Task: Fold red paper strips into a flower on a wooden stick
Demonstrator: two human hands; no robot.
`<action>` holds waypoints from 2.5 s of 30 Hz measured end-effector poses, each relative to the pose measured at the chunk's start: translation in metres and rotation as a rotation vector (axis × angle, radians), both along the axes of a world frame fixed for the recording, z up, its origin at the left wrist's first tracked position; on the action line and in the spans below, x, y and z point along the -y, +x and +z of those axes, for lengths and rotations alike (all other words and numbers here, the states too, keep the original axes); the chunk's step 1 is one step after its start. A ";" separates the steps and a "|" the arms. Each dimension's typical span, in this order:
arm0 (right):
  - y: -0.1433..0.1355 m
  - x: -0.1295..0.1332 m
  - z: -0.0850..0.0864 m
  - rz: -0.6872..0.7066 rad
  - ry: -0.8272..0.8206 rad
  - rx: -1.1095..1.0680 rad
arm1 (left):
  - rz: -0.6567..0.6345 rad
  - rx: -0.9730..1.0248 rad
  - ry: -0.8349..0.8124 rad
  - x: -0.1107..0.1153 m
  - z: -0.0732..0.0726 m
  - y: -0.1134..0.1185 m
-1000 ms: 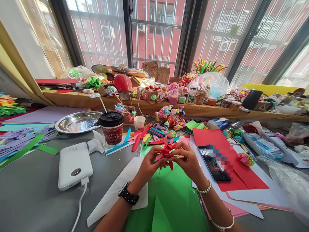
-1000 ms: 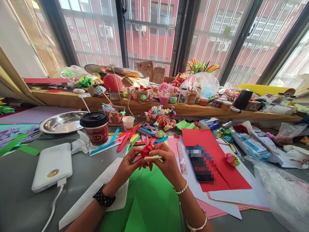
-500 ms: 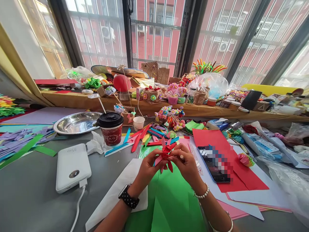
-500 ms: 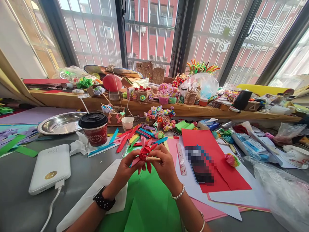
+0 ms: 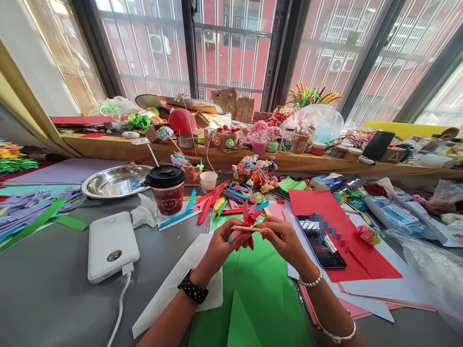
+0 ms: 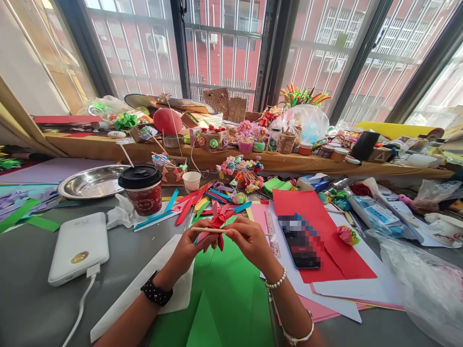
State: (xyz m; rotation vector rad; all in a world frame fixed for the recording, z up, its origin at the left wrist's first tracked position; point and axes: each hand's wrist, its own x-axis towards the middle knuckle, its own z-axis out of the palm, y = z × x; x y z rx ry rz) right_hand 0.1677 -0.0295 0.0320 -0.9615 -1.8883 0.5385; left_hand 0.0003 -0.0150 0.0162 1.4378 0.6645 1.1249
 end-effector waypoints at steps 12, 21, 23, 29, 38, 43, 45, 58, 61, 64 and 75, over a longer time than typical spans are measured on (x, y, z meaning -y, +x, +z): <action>0.000 0.003 0.003 0.010 -0.104 -0.013 | -0.051 -0.028 -0.091 -0.002 0.000 0.000; -0.002 -0.001 -0.003 -0.018 -0.185 -0.106 | -0.016 -0.020 -0.144 -0.005 -0.004 0.004; -0.002 -0.001 -0.003 -0.039 -0.179 -0.092 | -0.009 -0.034 -0.154 -0.006 -0.005 0.005; -0.003 -0.002 -0.002 -0.046 -0.229 -0.096 | -0.073 -0.075 -0.167 -0.008 -0.009 0.005; -0.001 -0.006 -0.007 -0.187 -0.068 0.046 | -0.066 -0.193 -0.090 -0.011 -0.016 0.005; 0.000 -0.008 -0.015 -0.263 0.024 0.155 | 0.003 -0.347 -0.020 -0.012 -0.017 0.001; 0.000 -0.008 -0.016 -0.267 0.044 0.183 | 0.071 -0.404 0.016 -0.012 -0.015 -0.002; -0.004 -0.007 -0.018 -0.256 0.086 0.457 | 0.272 -0.449 0.316 -0.013 -0.006 -0.008; -0.008 -0.006 -0.019 -0.253 0.090 0.505 | 0.245 -0.497 0.322 -0.013 -0.008 -0.007; -0.010 -0.005 -0.020 -0.259 0.086 0.533 | 0.222 -0.543 0.330 -0.013 -0.010 -0.007; -0.012 -0.005 -0.019 -0.208 0.038 0.466 | 0.167 -0.652 0.357 -0.014 -0.010 -0.009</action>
